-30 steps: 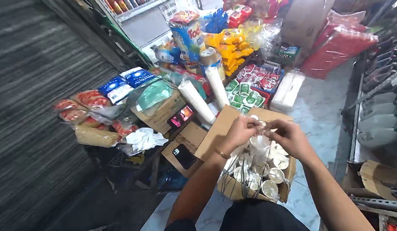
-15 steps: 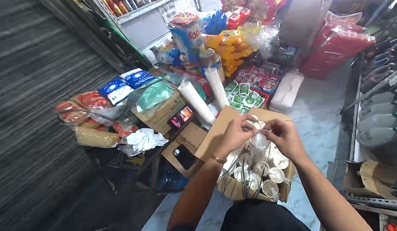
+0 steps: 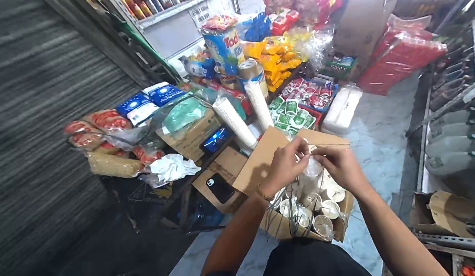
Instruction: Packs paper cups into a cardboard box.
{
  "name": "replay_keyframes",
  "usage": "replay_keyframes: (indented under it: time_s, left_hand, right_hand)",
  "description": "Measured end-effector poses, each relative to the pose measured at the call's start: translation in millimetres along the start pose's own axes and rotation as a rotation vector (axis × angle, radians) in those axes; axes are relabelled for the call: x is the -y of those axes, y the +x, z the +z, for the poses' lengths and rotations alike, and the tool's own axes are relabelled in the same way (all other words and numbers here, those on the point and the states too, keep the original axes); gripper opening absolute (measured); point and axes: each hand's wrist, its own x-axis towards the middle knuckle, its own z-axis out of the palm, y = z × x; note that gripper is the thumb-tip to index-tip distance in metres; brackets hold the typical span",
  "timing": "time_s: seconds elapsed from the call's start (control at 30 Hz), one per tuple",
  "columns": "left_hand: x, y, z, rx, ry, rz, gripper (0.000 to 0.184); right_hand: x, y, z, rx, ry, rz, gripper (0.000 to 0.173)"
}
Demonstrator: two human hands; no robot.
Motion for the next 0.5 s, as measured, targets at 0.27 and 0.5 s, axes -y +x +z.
replay_keyframes:
  time_s: [0.27,0.5]
  left_hand:
    - [-2.1,0.2,0.7,0.001,0.071,0.008,0.014]
    - [-9.9,-7.2,0.9,-0.058,0.127,0.040,0.009]
  right_hand:
    - [0.8,7.4,-7.8,0.203,0.222,0.111,0.015]
    - [8.0,11.3,-15.4,0.289,0.506,0.291,0.013]
